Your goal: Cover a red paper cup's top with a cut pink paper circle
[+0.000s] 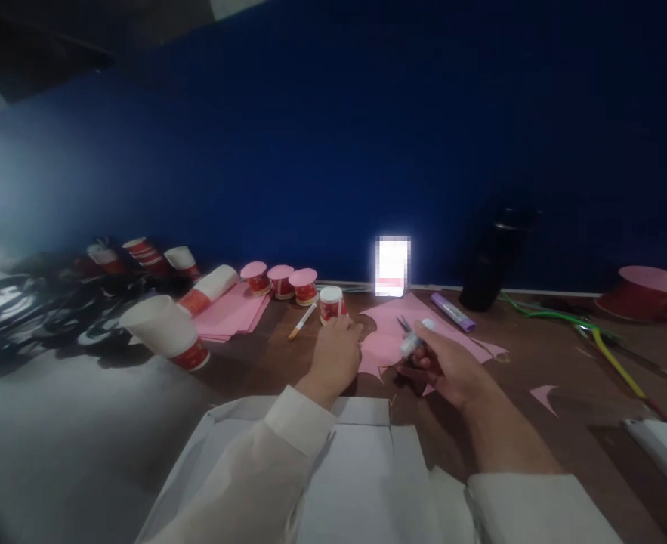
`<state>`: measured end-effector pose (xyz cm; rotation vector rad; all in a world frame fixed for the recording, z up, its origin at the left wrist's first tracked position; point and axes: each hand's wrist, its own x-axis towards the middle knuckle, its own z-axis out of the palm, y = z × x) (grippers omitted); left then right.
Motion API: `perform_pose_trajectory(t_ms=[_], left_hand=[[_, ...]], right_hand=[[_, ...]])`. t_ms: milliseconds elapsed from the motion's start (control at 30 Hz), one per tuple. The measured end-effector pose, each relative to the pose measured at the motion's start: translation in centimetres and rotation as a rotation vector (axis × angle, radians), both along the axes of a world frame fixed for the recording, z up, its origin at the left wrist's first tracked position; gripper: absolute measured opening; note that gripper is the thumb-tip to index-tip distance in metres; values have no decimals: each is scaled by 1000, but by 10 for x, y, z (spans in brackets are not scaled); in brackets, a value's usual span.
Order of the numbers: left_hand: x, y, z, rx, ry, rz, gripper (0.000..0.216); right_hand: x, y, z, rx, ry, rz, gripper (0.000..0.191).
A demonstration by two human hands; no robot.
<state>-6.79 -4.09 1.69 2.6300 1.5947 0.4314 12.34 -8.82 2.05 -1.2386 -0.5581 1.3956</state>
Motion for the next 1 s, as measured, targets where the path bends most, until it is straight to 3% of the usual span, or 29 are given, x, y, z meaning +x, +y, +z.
perform_pose_trajectory(t_ms=[67, 167, 433, 667, 833, 1000], left_hand=[[3, 1, -4, -7, 28, -179, 32], [6, 3, -13, -91, 112, -290, 29], [7, 4, -18, -131, 117, -284, 28], [5, 1, -15, -119, 41, -289, 24], [6, -4, -7, -124, 39, -276, 35], [11, 0, -15, -85, 14, -262, 35]], right_hand=[[0, 1, -3, -8, 18, -4, 36], [-1, 3, -8, 3, 42, -18, 36], [-5, 6, -14, 34, 68, -49, 33], [-14, 6, -9, 93, -115, -77, 40], [-22, 3, -12, 168, -284, -26, 43], [-25, 4, -19, 193, -281, 48, 41]])
